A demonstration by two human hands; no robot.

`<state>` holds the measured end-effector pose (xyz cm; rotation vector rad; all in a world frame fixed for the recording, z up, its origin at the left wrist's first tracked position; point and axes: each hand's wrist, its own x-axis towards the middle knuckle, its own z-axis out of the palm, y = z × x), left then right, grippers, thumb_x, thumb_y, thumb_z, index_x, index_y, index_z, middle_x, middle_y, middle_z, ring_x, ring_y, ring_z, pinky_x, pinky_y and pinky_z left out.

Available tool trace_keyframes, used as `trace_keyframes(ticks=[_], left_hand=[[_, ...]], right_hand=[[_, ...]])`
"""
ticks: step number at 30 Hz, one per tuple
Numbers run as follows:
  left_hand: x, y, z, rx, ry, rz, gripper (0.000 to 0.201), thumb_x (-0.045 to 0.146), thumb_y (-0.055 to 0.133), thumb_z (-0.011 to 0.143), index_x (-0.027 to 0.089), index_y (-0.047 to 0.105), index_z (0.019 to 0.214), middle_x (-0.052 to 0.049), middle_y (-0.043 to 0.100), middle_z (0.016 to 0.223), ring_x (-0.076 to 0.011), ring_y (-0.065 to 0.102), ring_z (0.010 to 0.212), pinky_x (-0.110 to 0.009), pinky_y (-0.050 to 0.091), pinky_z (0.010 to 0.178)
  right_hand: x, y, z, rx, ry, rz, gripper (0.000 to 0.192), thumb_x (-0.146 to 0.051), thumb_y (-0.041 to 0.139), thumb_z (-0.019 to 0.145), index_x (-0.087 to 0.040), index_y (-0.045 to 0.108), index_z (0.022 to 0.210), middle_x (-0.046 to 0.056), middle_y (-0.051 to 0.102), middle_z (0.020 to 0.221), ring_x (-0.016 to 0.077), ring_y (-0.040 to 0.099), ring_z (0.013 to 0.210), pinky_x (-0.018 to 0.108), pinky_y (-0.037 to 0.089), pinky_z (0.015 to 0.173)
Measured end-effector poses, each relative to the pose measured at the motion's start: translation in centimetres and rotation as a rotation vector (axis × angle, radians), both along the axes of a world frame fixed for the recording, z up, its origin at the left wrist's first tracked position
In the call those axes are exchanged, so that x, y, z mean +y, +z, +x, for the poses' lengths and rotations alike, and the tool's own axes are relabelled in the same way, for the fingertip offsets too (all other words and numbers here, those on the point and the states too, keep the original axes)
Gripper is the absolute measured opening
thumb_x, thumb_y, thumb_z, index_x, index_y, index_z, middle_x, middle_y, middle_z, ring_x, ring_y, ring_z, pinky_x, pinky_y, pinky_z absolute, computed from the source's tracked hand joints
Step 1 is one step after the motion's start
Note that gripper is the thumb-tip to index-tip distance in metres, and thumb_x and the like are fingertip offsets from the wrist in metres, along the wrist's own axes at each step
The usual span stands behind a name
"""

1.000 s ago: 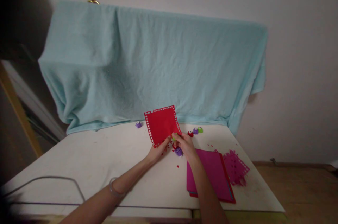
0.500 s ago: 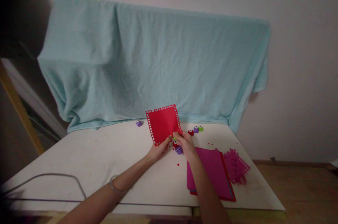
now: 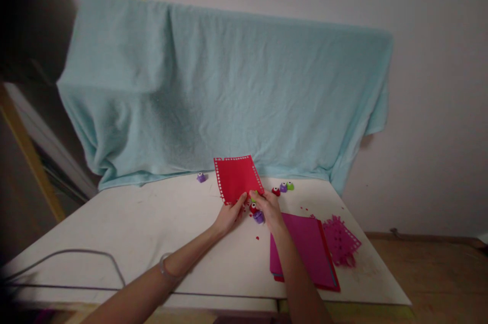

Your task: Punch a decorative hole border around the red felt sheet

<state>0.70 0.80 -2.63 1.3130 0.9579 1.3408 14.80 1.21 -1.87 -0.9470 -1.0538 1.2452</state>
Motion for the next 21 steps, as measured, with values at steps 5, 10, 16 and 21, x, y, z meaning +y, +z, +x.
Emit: trace_keyframes(ticks=[5, 10, 16, 21], left_hand=[[0.09, -0.30, -0.08, 0.006, 0.016, 0.025, 0.040, 0.049, 0.055, 0.086, 0.014, 0.066, 0.102, -0.012, 0.069, 0.111, -0.0239, 0.061, 0.106, -0.035, 0.044, 0.096], [-0.05, -0.16, -0.25, 0.026, 0.028, 0.070, 0.041, 0.048, 0.053, 0.088, 0.014, 0.064, 0.108, -0.013, 0.069, 0.111, -0.0231, 0.062, 0.105, -0.035, 0.044, 0.096], [0.05, -0.03, -0.33, 0.039, 0.058, 0.074, 0.039, 0.046, 0.055, 0.088, 0.014, 0.066, 0.106, -0.013, 0.067, 0.115, -0.0240, 0.060, 0.110, -0.036, 0.041, 0.100], [-0.17, 0.35, -0.26, 0.081, 0.065, 0.076, 0.039, 0.046, 0.054, 0.088, 0.014, 0.066, 0.106, -0.013, 0.069, 0.114, -0.0236, 0.061, 0.110, -0.036, 0.041, 0.101]], right_hand=[[0.17, -0.28, 0.06, 0.000, 0.053, -0.020, 0.031, -0.044, 0.076, 0.071, -0.018, 0.060, 0.073, -0.004, 0.053, 0.063, 0.0052, 0.031, 0.044, 0.023, 0.018, 0.041], [0.31, -0.32, 0.32, 0.034, 0.077, -0.034, 0.031, -0.045, 0.075, 0.074, -0.018, 0.061, 0.080, -0.003, 0.053, 0.063, 0.0066, 0.038, 0.045, 0.022, 0.021, 0.041], [0.64, -0.39, 0.57, 0.052, 0.002, -0.044, 0.037, -0.050, 0.076, 0.070, -0.018, 0.059, 0.078, -0.002, 0.056, 0.065, 0.0065, 0.040, 0.043, 0.022, 0.019, 0.038], [0.79, -0.67, 0.78, 0.049, 0.001, -0.035, 0.036, -0.050, 0.075, 0.072, -0.018, 0.059, 0.079, -0.002, 0.056, 0.065, 0.0068, 0.042, 0.044, 0.021, 0.021, 0.039]])
